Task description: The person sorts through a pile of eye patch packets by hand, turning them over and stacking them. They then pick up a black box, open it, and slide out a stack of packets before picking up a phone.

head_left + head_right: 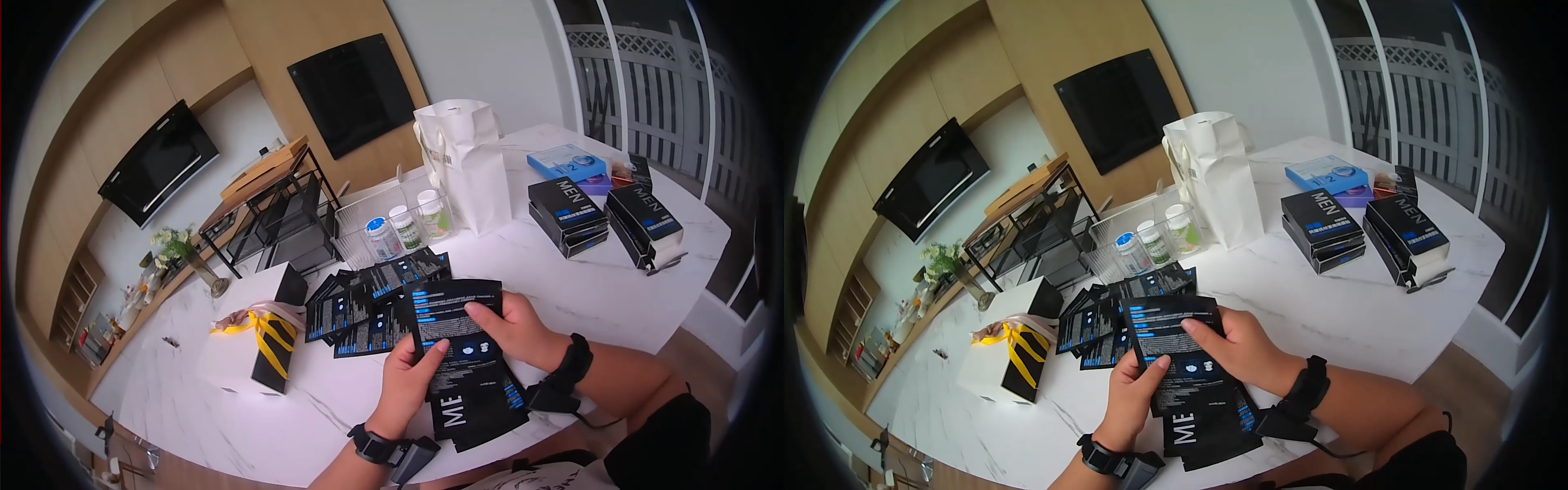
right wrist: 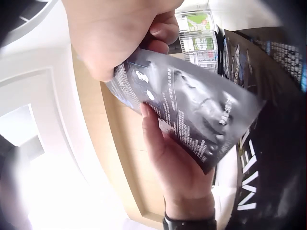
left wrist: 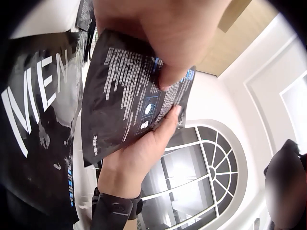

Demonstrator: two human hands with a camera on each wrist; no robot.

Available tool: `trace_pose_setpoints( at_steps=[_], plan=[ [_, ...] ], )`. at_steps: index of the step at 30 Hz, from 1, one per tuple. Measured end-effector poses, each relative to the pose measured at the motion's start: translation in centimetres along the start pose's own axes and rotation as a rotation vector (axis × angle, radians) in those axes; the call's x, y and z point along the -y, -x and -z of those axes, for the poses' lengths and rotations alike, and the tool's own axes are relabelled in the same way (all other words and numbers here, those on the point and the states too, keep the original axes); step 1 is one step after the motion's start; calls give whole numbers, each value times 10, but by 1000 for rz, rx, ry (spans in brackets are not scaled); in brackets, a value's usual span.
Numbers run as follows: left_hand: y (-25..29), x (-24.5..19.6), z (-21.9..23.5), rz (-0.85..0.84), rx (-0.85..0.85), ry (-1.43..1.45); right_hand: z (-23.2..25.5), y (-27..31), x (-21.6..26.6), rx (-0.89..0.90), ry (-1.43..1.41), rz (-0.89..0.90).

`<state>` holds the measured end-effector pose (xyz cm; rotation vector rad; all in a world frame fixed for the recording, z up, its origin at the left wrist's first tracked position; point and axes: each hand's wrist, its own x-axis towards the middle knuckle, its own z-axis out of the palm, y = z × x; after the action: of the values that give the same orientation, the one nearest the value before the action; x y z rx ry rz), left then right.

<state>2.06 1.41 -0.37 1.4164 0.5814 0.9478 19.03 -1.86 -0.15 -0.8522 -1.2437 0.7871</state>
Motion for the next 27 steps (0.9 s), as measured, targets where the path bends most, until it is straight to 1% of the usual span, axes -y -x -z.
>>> trace_pose_setpoints(
  at_steps=[2,3,4,6,8,10,12,14,16,18,19,20,22,24,25,26,27],
  plan=[
    [-2,-1,0,-44,-58,60,2,4,2,141,208,120],
    [-4,-1,3,-21,-76,86,1,4,3,152,329,175],
    [-4,-1,4,-20,-70,79,1,4,3,143,325,178],
    [-4,-1,5,-71,-61,62,2,3,1,86,330,121],
    [-3,1,3,-95,-29,49,5,-2,-3,58,304,118],
    [-1,1,0,-123,-43,66,5,-3,-2,52,274,101],
    [-3,0,2,-113,-77,48,4,0,5,61,266,110],
    [-5,3,7,-100,-74,25,8,3,12,293,560,248],
    [-4,4,6,-103,-60,20,8,5,9,267,536,248],
    [-3,2,2,-133,-116,32,7,4,3,171,231,183],
    [-3,1,2,-124,-106,16,6,1,-4,145,173,231],
    [-3,0,3,-127,-124,32,6,2,-5,129,160,231],
    [-3,0,4,-125,-143,35,8,2,-6,174,435,168],
    [-3,3,6,-135,-148,62,5,2,-7,156,398,154],
    [-3,1,2,-128,-134,106,4,1,-8,99,360,165],
    [-5,2,4,-127,-138,103,3,0,-8,42,325,174],
    [-6,4,5,-93,-121,46,4,-1,-8,43,249,133]
  ],
)
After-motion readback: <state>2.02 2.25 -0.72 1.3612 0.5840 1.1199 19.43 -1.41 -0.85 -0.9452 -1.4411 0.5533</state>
